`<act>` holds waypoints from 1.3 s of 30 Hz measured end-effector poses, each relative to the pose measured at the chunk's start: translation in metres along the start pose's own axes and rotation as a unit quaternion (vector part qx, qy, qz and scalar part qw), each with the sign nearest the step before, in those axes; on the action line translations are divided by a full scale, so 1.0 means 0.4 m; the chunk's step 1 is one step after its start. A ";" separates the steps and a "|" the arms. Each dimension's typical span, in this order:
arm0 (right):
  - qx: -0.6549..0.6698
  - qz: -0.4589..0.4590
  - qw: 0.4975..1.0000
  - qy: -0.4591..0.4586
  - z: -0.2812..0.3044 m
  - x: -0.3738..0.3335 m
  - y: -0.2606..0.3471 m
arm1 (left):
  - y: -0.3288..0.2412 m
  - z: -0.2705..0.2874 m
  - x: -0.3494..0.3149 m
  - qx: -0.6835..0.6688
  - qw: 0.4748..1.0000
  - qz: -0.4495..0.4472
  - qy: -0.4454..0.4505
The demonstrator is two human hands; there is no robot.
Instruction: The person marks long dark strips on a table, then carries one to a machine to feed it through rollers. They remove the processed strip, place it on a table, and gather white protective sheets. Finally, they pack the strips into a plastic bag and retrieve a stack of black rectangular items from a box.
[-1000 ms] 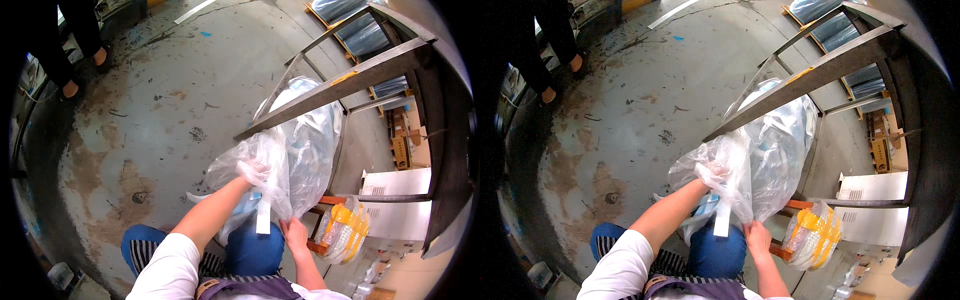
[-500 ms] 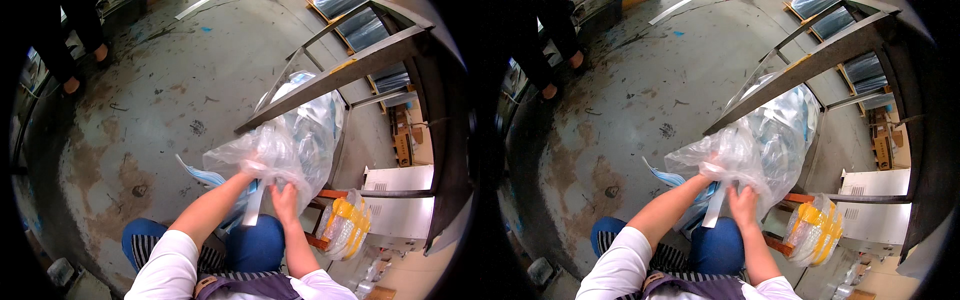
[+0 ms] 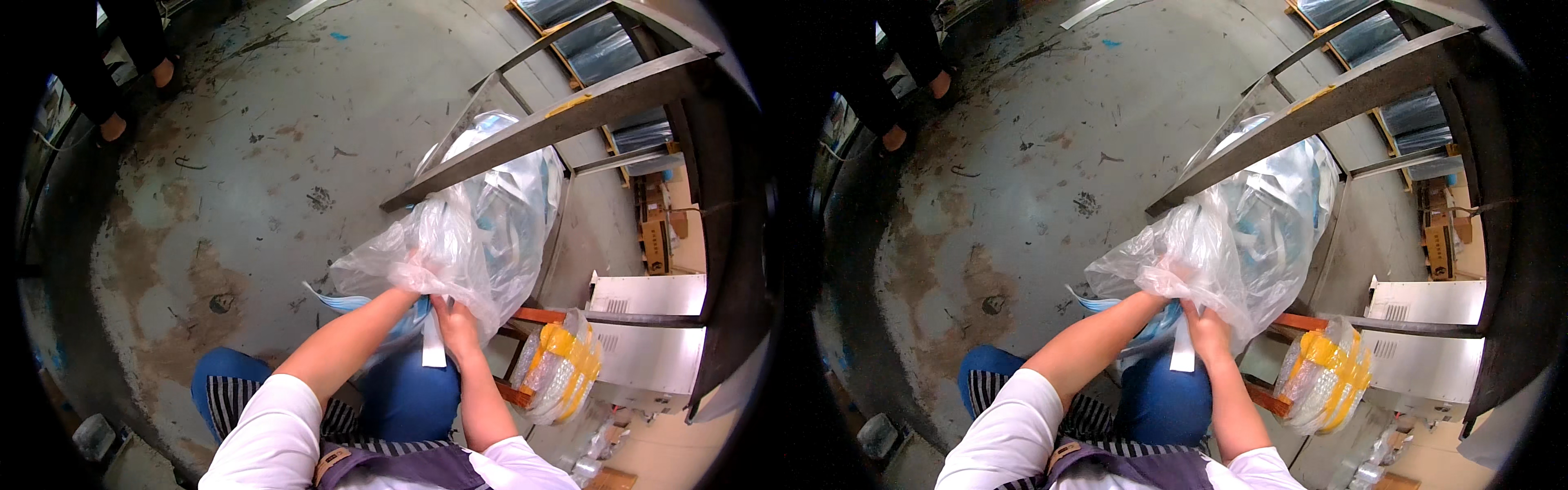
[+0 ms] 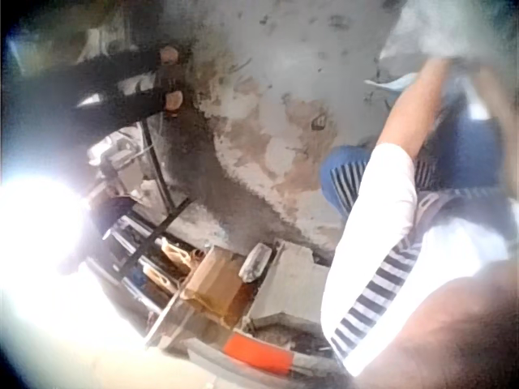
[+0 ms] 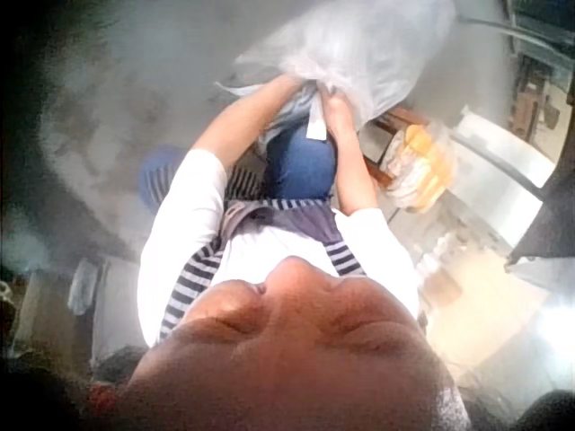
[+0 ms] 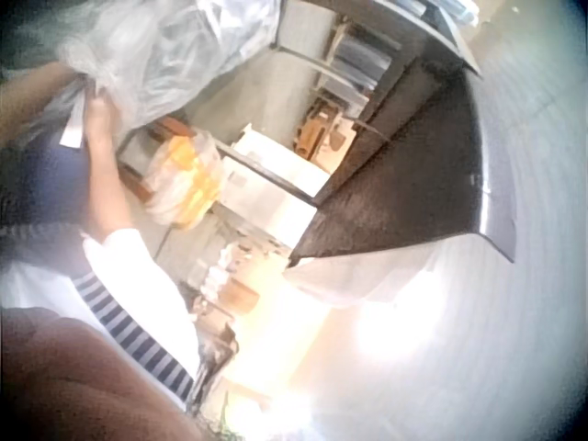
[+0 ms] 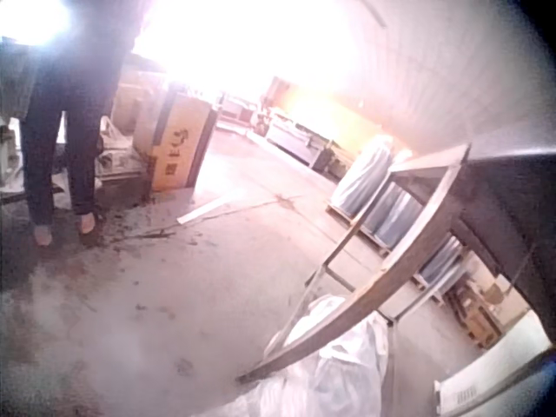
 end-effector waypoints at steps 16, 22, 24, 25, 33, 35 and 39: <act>-0.265 0.161 0.918 -0.247 0.073 -0.037 -0.043 | 0.166 0.044 -0.084 -0.274 0.945 0.144 -0.106; 0.039 0.009 0.998 -0.038 0.006 -0.022 -0.001 | 0.126 0.060 -0.056 -0.323 0.942 0.025 -0.081; 0.270 -0.147 0.950 0.047 -0.057 -0.020 -0.061 | 0.095 0.082 -0.052 -0.312 0.946 -0.016 -0.085; 0.415 -0.170 0.893 0.033 -0.101 -0.006 -0.099 | 0.074 0.091 -0.051 -0.305 0.948 -0.036 -0.086; 0.659 -0.209 0.716 0.094 -0.143 0.031 -0.141 | 0.001 0.088 -0.092 -0.231 0.961 -0.111 -0.100; 0.628 -0.232 0.737 0.092 -0.116 0.017 -0.063 | 0.012 0.102 -0.103 -0.253 0.953 -0.108 -0.127; 0.692 -0.193 0.694 0.037 -0.181 0.054 -0.110 | -0.011 0.172 -0.115 -0.263 0.957 -0.082 -0.094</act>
Point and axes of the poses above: each hand's wrist, its own x-axis towards the middle knuckle, its own z-axis out of the back of the hand, y = z × x, the point moved 7 cm from there along x, towards the middle knuckle, and after that the axes turned 7 degrees about z, right-handed, at the moved point
